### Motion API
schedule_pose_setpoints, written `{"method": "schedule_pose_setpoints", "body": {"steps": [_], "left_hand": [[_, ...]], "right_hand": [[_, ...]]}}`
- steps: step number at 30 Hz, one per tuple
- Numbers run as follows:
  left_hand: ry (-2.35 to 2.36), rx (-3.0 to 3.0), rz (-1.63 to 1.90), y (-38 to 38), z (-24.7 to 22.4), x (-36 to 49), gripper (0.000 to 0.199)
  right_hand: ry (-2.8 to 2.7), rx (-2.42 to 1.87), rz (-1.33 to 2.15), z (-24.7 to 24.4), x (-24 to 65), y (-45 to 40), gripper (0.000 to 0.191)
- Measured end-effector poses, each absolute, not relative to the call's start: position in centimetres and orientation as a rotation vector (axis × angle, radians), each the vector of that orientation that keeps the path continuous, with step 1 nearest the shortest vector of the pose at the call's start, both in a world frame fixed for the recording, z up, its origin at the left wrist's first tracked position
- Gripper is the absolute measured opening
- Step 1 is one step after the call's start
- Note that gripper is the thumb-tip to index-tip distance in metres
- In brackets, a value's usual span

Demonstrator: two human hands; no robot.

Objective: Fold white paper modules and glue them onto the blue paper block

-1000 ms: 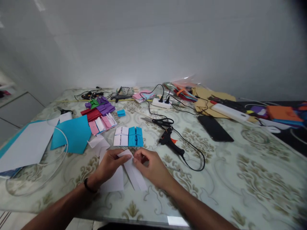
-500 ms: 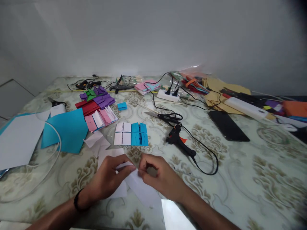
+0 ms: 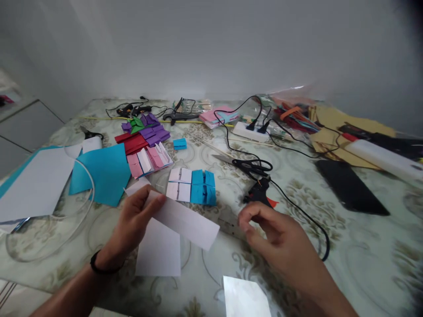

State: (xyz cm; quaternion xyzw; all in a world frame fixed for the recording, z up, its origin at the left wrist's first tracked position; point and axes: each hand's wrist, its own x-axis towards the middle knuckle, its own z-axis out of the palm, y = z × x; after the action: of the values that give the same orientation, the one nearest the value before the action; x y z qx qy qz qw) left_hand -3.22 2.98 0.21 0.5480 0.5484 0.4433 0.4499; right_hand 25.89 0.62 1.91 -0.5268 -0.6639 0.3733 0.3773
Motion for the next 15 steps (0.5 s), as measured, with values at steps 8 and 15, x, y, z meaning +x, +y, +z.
{"method": "schedule_pose_setpoints", "body": {"steps": [8, 15], "left_hand": [[1.197, 1.720, 0.708, 1.1, 0.0, -0.7, 0.028], [1.067, 1.732, 0.650, 1.1, 0.2, -0.7, 0.014]], "right_hand": [[-1.849, -1.210, 0.971, 1.1, 22.2, -0.7, 0.010], [-1.900, -1.157, 0.983, 0.8, 22.0, -0.8, 0.017]]}}
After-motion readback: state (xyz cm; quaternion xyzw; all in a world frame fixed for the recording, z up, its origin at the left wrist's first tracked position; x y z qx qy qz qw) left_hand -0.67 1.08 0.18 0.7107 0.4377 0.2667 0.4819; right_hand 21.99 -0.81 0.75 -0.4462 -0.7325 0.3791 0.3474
